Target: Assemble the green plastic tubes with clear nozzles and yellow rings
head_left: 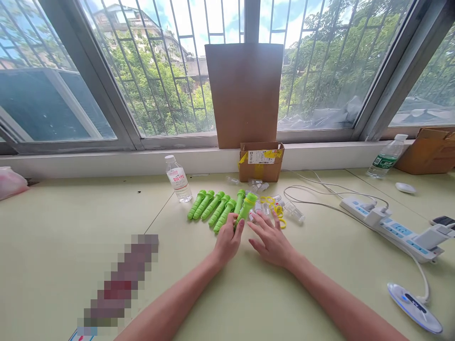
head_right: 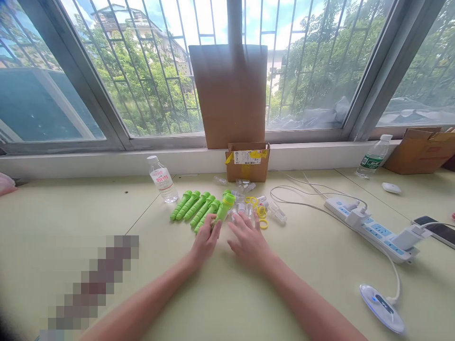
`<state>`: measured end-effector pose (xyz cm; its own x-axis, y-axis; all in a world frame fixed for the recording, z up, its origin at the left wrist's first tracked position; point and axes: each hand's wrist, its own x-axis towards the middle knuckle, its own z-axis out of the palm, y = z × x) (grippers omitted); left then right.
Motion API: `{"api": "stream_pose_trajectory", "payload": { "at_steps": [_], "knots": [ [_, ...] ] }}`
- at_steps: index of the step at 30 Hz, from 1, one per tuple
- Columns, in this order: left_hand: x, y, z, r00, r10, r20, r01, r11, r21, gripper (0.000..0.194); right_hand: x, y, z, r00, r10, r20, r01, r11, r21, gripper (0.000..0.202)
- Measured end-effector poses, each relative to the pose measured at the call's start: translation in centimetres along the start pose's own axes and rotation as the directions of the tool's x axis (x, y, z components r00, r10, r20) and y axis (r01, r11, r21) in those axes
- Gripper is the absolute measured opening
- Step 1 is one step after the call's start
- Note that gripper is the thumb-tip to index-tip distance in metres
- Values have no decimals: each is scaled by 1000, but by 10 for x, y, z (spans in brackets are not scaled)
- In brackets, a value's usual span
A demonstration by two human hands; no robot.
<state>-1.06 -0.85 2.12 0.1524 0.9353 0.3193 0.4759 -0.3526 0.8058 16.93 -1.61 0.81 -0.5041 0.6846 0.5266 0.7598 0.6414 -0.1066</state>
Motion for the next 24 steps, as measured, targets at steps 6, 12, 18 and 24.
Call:
{"api": "stream_pose_trajectory", "payload": {
  "at_steps": [6,12,18,24],
  "knots": [
    [-1,0,0,1000,4,-4,-4,1000,8,25,-2,2,0,991,44,-130,-38,998,56,20],
    [-1,0,1,1000,21,7,-21,1000,23,25,1,1,1,997,49,-66,-49,999,-2,30],
    [-1,2,0,999,36,21,-37,998,50,24,-2,4,6,1000,-10,-8,11,997,82,11],
    [-2,3,0,998,40,48,-45,994,98,26,-5,8,-1,967,-62,-249,89,991,98,20]
  ]
}}
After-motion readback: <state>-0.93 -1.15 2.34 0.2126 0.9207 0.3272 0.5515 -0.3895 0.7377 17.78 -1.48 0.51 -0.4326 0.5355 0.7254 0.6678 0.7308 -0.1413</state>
